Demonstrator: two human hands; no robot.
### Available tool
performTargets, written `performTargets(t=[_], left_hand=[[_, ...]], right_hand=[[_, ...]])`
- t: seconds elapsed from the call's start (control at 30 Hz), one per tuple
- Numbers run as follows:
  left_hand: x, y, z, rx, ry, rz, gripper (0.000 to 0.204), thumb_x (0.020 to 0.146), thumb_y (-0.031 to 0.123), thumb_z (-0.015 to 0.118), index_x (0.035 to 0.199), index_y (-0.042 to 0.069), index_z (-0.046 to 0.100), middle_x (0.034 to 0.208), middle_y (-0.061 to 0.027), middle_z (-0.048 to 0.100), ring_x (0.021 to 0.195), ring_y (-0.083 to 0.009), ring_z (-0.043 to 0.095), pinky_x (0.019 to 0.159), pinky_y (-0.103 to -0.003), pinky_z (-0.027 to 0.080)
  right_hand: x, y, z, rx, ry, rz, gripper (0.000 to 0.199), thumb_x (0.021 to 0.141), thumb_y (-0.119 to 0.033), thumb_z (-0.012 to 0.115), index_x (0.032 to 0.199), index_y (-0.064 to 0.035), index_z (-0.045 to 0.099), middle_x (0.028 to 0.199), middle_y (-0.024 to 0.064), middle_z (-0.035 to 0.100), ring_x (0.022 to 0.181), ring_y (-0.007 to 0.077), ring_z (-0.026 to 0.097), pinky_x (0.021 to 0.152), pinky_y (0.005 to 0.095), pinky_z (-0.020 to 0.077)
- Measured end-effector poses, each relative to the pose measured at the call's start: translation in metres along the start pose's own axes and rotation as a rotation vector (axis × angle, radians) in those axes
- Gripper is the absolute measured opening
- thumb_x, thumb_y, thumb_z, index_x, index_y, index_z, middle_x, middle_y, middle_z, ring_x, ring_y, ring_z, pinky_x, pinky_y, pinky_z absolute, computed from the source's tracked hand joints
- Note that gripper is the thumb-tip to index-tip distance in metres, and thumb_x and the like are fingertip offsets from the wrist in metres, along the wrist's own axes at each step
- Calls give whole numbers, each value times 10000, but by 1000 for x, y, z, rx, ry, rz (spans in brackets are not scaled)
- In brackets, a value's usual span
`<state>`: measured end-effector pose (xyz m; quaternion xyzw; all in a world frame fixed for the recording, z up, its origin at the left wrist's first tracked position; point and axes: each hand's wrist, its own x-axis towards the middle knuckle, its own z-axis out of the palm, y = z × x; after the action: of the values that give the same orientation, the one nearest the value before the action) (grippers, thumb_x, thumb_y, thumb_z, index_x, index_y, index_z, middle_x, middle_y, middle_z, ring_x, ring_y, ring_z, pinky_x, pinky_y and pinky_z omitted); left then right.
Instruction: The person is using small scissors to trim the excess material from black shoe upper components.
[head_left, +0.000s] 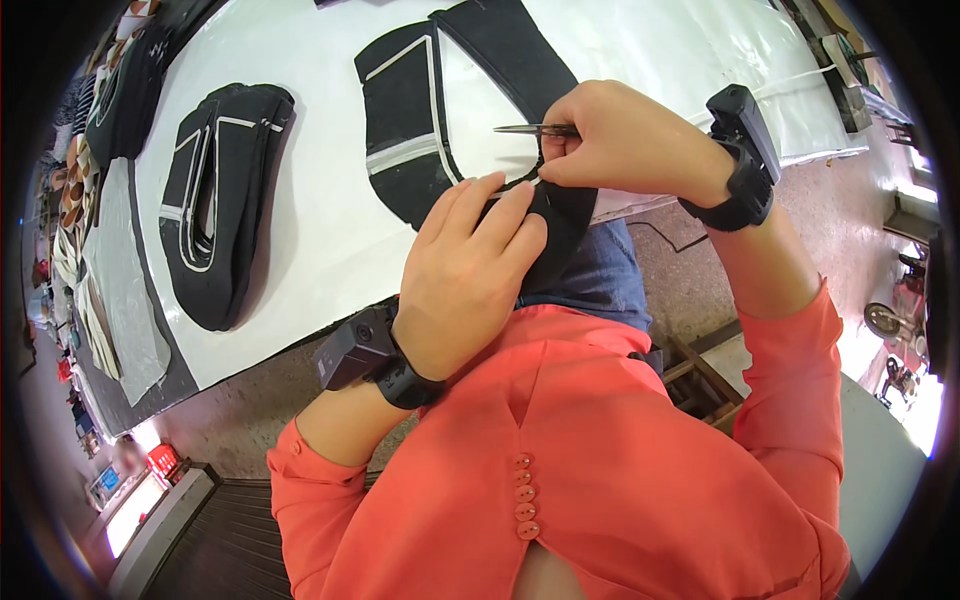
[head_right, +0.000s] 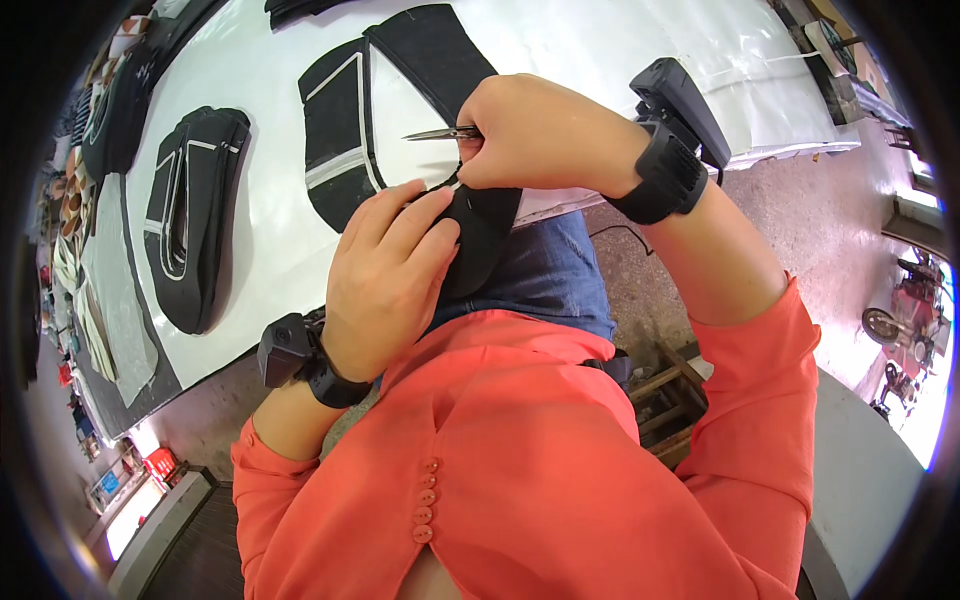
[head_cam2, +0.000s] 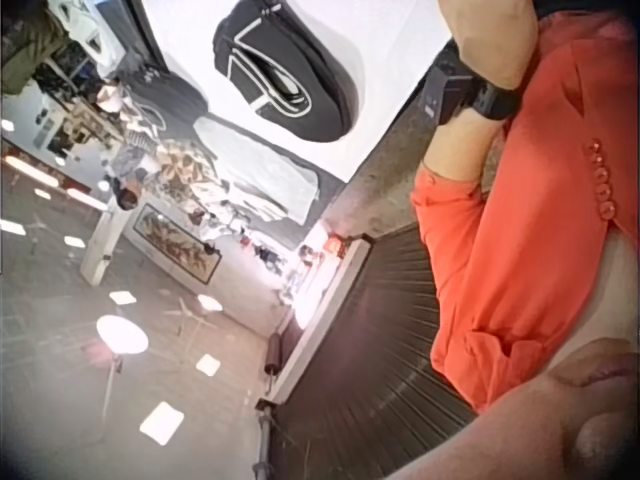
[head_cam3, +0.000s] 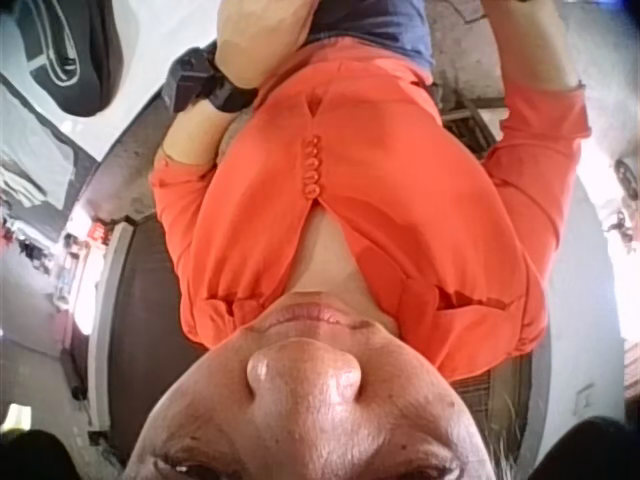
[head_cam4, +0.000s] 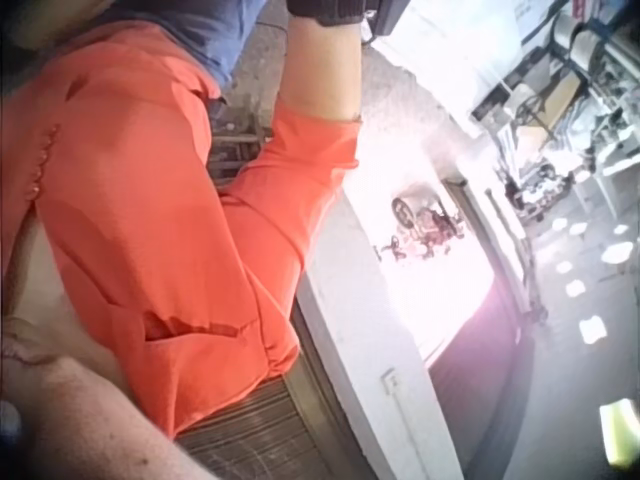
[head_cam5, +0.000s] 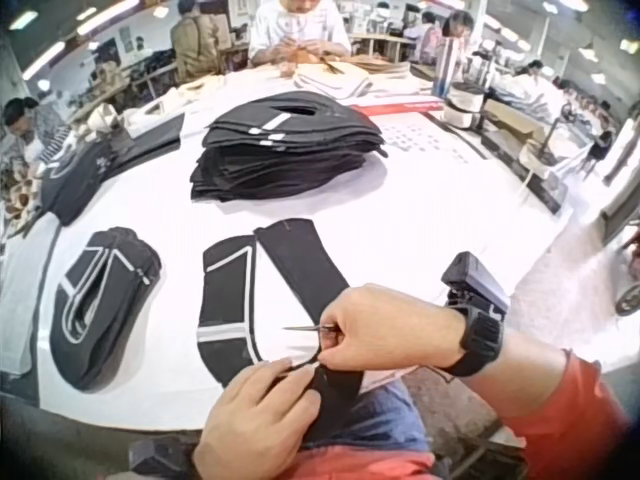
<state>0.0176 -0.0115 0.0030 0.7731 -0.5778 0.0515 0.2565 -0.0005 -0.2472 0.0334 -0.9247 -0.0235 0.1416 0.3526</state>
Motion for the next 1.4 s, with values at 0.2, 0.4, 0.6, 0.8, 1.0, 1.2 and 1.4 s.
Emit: performTargets(t=[0.2, 0.4, 0.6, 0.8, 1.0, 1.2, 1.4], left_hand=[[4, 0, 1, 11, -23, -24, 248, 817, 26, 708, 1059, 31, 654, 1257, -88, 659, 1210, -344, 597, 1000, -469, 496], [11, 3, 3, 51, -15, -13, 255, 817, 19, 688, 1069, 42, 657, 1255, -82, 658, 1210, -339, 593, 1013, -473, 489], [12, 9, 6, 67, -4, -43, 263, 822, 18, 670, 1084, 45, 667, 1253, -80, 664, 1219, -337, 587, 1026, -490, 478], [4, 18, 1, 104, 11, -98, 269, 808, -2, 662, 1076, 15, 673, 1225, -106, 677, 1190, -336, 610, 992, -465, 508], [-2, 18, 1, 35, 28, -90, 267, 792, -33, 637, 1057, -14, 666, 1208, -154, 673, 1116, -348, 656, 923, -440, 555], [-5, 14, 4, 32, 35, -42, 262, 784, 9, 636, 1045, -11, 646, 1206, -160, 661, 1108, -334, 648, 923, -423, 553], [0, 13, 3, 41, 19, -54, 243, 802, 66, 637, 1040, 16, 638, 1214, -128, 654, 1100, -298, 616, 929, -398, 525]], right_hand=[[3, 5, -5, 53, 1, -104, 234, 752, -179, 715, 756, 45, 649, 623, 132, 565, 575, 186, 536, 580, 322, 457], [10, 3, -15, -39, -89, -37, 239, 762, -187, 731, 766, 42, 663, 632, 141, 578, 577, 210, 541, 590, 332, 464], [17, 9, -17, -33, -37, -185, 251, 750, -195, 750, 779, 41, 671, 626, 136, 583, 565, 217, 548, 581, 343, 470], [11, 1, -7, 57, -71, -32, 233, 768, -192, 737, 783, 35, 684, 634, 122, 621, 579, 197, 596, 566, 329, 476], [-10, -13, 16, 147, 56, 12, 219, 810, -174, 687, 785, 44, 681, 636, 127, 619, 586, 181, 619, 583, 328, 495], [2, -3, -3, -20, -8, -87, 229, 767, -186, 716, 760, 38, 671, 616, 147, 579, 561, 232, 567, 576, 348, 463], [11, -2, -11, -46, -83, -100, 246, 754, -199, 734, 758, 38, 667, 623, 139, 590, 565, 225, 570, 580, 344, 469]])
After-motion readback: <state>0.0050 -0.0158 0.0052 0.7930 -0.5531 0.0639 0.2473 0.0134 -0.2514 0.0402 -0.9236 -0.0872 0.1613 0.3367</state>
